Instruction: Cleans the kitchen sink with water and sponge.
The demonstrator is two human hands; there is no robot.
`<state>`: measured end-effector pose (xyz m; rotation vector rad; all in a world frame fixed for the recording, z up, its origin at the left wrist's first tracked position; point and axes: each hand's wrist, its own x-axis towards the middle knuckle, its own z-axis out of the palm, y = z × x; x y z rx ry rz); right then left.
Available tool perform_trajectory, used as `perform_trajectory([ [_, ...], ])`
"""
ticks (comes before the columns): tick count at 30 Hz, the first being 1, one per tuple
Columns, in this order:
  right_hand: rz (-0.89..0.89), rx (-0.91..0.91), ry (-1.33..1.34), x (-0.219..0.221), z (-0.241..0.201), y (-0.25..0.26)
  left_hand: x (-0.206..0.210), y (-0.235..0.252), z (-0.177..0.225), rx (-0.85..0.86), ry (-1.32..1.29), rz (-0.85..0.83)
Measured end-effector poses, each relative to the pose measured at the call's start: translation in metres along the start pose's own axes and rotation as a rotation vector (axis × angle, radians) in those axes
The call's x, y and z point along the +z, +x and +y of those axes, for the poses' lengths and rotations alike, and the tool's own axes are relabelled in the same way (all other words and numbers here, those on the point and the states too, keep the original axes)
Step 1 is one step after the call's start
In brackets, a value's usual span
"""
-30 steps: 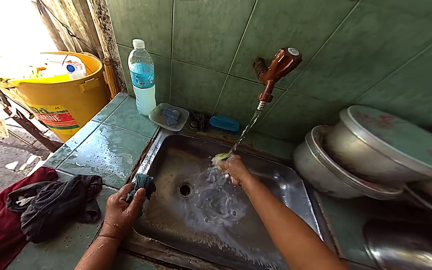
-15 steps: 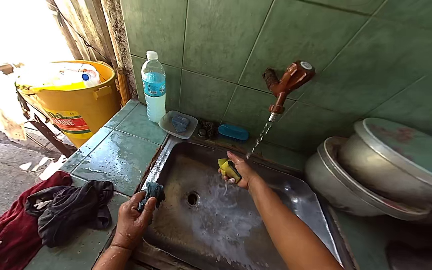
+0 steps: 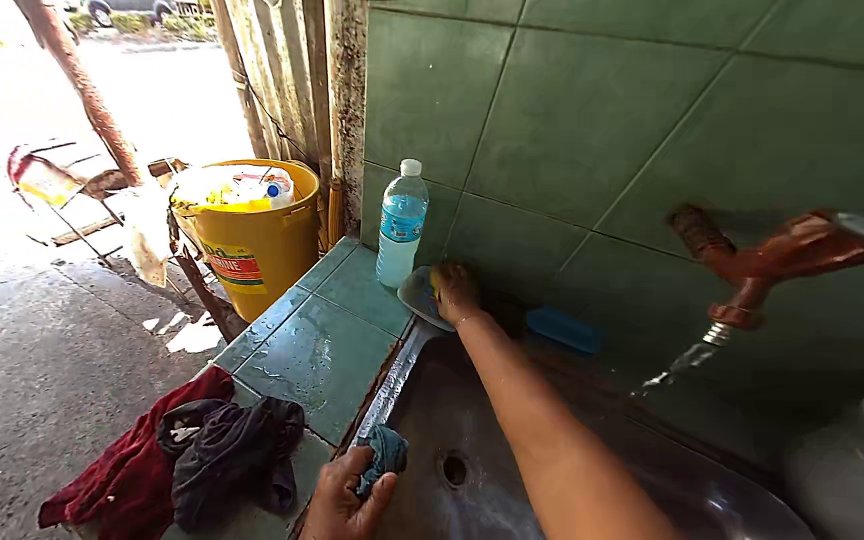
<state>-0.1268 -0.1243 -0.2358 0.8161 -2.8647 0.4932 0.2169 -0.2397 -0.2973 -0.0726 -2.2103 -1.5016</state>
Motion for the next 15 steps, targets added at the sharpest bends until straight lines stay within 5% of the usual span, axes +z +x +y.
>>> perform_trajectory([
  [7,-0.182,0.042,-0.313,0.004,-0.015,0.016,0.001,-0.001,0.001,0.002,-0.01,-0.022],
  [15,0.045,0.416,0.672,-0.038,-0.012,0.026,0.0,0.001,-0.002,0.006,-0.031,-0.009],
])
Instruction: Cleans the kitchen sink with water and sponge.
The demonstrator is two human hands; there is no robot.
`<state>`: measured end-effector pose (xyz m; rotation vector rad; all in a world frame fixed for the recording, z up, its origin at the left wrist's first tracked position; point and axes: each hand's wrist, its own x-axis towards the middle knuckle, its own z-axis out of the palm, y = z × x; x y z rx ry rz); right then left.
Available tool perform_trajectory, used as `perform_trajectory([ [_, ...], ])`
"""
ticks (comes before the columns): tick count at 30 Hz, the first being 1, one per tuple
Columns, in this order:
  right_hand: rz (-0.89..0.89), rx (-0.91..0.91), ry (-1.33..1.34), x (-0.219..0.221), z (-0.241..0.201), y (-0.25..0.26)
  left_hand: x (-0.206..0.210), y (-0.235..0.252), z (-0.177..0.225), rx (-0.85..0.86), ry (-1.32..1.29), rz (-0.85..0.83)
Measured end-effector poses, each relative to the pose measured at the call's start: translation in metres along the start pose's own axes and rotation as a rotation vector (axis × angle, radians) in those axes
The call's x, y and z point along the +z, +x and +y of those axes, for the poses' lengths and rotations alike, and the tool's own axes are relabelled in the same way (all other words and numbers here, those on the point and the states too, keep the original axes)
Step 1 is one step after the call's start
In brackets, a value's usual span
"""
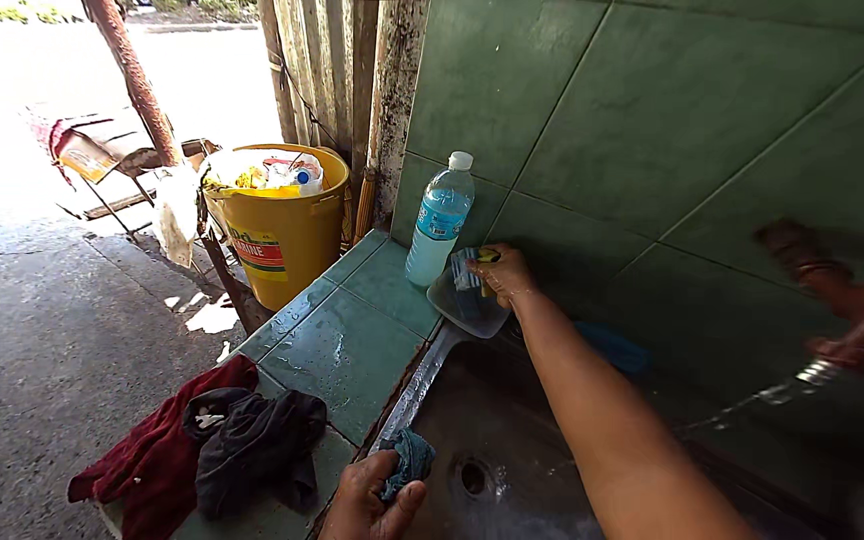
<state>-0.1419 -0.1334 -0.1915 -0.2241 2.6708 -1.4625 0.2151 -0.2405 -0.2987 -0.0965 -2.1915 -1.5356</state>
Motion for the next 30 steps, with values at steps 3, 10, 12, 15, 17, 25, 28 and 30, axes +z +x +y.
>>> perform_trajectory([
  [3,0.022,0.084,-0.272,0.003,0.017,-0.004,0.001,-0.001,-0.001,0.002,-0.004,0.006],
  [10,0.231,-0.31,-0.384,-0.011,0.008,-0.021,0.001,-0.001,-0.003,0.007,-0.001,0.017],
  [12,-0.087,-0.537,-0.53,-0.011,0.022,-0.01,0.002,0.0,-0.003,0.008,-0.003,0.016],
  [15,-0.507,-0.578,-0.842,-0.002,0.034,0.008,0.001,0.001,-0.003,0.01,0.0,0.015],
  [17,-0.503,-0.57,-0.852,-0.001,0.036,0.009,0.001,0.0,-0.004,0.01,0.0,0.016],
  [25,-0.147,-0.575,-0.824,0.012,0.045,-0.017,0.003,0.001,-0.005,0.007,0.017,0.014],
  [28,-0.136,-0.331,-0.801,0.009,0.03,-0.023,0.006,0.001,-0.008,0.029,0.025,0.027],
  [30,-0.138,-0.177,-0.651,-0.006,0.021,-0.018,0.006,0.0,-0.009,0.034,0.036,0.042],
])
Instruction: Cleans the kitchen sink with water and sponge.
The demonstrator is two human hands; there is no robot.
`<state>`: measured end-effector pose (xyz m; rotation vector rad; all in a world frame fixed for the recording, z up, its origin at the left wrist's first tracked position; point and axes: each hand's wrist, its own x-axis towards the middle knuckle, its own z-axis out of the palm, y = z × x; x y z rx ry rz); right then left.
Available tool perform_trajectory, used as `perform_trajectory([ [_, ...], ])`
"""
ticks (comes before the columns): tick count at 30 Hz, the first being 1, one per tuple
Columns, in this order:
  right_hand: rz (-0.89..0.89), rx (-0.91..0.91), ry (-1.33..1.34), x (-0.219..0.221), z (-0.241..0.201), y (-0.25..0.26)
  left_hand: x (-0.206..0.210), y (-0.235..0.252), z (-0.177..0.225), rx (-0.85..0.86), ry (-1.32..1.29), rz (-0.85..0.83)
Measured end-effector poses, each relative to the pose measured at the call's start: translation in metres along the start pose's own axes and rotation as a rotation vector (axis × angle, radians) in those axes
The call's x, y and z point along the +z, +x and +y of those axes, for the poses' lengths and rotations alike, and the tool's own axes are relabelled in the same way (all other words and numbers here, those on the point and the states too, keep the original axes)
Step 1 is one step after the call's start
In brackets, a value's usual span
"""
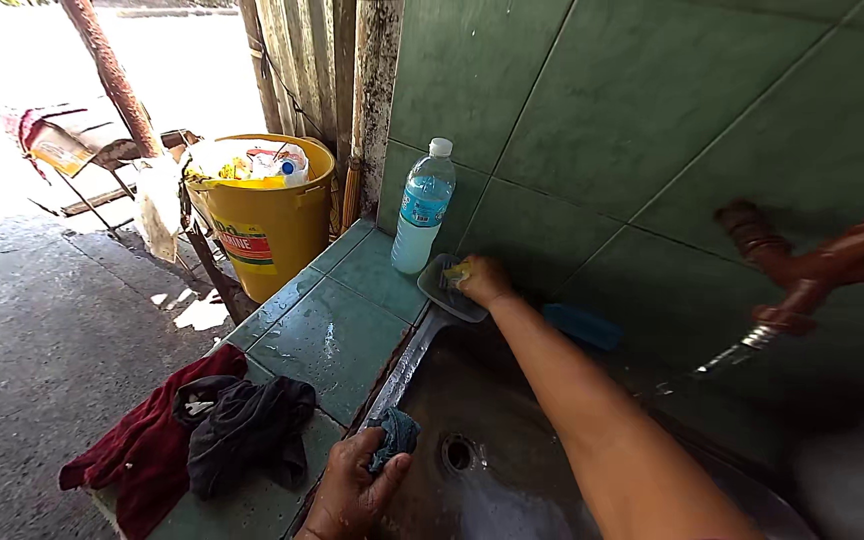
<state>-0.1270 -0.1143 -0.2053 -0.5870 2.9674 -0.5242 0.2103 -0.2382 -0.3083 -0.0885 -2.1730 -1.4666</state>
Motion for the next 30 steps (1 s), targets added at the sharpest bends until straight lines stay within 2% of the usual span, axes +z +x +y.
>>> perform_trajectory([
  [3,0.036,0.069,0.215,-0.044,0.02,-0.01,0.001,0.001,-0.001,0.0,0.025,0.015],
  [5,-0.157,0.068,0.2,-0.075,0.038,-0.033,0.003,0.0,-0.001,-0.003,0.034,0.027],
  [8,-0.568,0.052,-0.097,-0.103,0.077,-0.071,0.004,0.0,-0.002,-0.021,0.043,0.032],
  [10,-0.729,0.112,-0.331,-0.112,0.091,-0.095,0.004,-0.001,-0.002,-0.027,0.051,0.035],
  [12,-0.833,0.204,-0.513,-0.122,0.083,-0.124,0.005,-0.001,-0.001,-0.022,0.062,0.037],
  [14,-0.849,0.227,-0.629,-0.128,0.077,-0.146,0.004,0.0,-0.002,-0.015,0.085,0.04],
  [17,-0.745,0.214,-0.614,-0.135,0.085,-0.166,0.004,-0.001,-0.001,-0.013,0.12,0.046],
  [20,-0.585,0.174,-0.447,-0.145,0.091,-0.179,0.003,-0.001,0.001,-0.024,0.132,0.042],
  [22,-0.444,0.15,-0.242,-0.154,0.088,-0.192,0.003,-0.001,0.003,-0.033,0.136,0.047],
  [24,-0.297,0.207,0.052,-0.149,0.097,-0.208,0.003,-0.002,0.005,-0.04,0.143,0.05],
  [26,-0.122,0.348,0.292,-0.116,0.133,-0.228,0.003,-0.004,0.005,-0.04,0.137,0.058],
  [27,-0.037,0.474,0.35,-0.095,0.153,-0.242,0.003,-0.005,0.006,-0.035,0.132,0.065],
  [30,0.442,0.891,0.603,-0.032,0.195,-0.281,0.003,-0.005,0.007,-0.019,0.129,0.074],
])
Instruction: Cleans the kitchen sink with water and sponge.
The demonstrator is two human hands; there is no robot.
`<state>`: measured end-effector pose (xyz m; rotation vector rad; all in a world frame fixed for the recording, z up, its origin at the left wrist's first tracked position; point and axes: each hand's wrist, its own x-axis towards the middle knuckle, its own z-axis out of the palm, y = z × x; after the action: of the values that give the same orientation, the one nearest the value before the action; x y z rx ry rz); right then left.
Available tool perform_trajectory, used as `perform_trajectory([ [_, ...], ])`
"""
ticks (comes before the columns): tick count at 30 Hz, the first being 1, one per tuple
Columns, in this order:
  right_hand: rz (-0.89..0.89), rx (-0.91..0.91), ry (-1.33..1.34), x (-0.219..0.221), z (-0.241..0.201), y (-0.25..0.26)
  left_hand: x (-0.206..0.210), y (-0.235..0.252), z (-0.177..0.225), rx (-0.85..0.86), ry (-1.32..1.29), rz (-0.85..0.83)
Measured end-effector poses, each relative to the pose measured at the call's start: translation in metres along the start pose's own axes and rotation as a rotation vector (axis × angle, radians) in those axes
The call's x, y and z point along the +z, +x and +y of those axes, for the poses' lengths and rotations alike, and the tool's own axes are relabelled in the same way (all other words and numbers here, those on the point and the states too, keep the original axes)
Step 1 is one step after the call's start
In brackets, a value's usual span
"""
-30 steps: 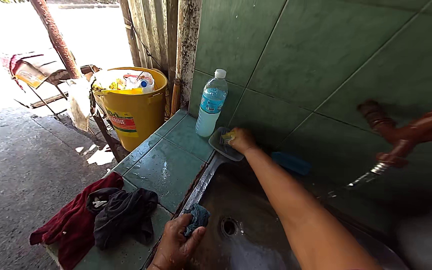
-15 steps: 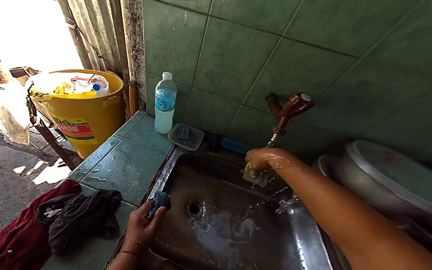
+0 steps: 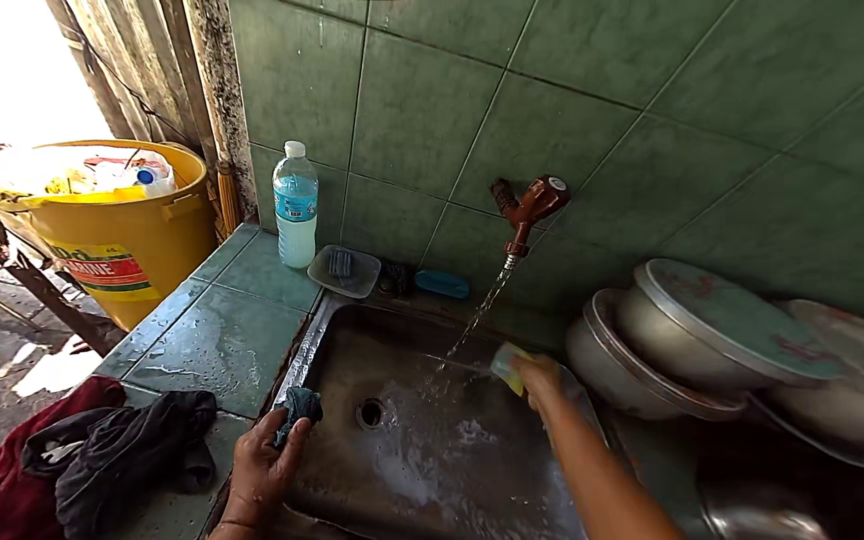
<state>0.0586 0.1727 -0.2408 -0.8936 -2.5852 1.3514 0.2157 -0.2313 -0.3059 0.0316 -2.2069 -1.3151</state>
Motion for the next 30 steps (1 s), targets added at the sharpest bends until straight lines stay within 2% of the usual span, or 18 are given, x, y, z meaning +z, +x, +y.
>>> perform_trajectory([
  [2,0.212,0.167,0.334,0.014,0.017,0.008,0.0,0.001,-0.002,0.01,-0.005,-0.01],
  [4,0.239,0.254,0.502,0.036,0.009,0.015,-0.002,0.001,-0.004,0.019,-0.014,-0.034],
  [7,0.116,0.26,0.548,0.091,-0.034,0.006,-0.002,0.004,-0.005,0.033,-0.033,-0.039],
  [11,-0.148,0.301,0.661,0.177,-0.096,-0.053,-0.005,0.004,-0.005,0.04,-0.056,-0.071],
  [14,-0.28,0.414,0.892,0.229,-0.139,-0.084,-0.007,0.004,-0.007,0.027,-0.085,-0.105],
  [16,-0.317,0.499,0.946,0.248,-0.152,-0.088,-0.006,0.004,-0.008,0.026,-0.083,-0.097],
  [19,-0.365,0.558,1.042,0.226,-0.139,-0.07,-0.007,0.003,-0.009,0.022,-0.085,-0.104],
  [22,-0.302,0.54,1.022,0.156,-0.105,-0.027,-0.007,0.004,-0.008,0.026,-0.081,-0.105],
  [26,-0.023,0.493,0.871,0.053,-0.043,0.027,-0.009,0.005,-0.003,0.003,-0.057,-0.144],
  [28,0.112,0.446,0.798,0.025,-0.012,0.047,-0.011,0.006,-0.001,-0.005,-0.064,-0.158],
  [30,0.237,0.376,0.731,0.016,0.016,0.057,-0.011,0.005,0.001,-0.006,-0.064,-0.161],
])
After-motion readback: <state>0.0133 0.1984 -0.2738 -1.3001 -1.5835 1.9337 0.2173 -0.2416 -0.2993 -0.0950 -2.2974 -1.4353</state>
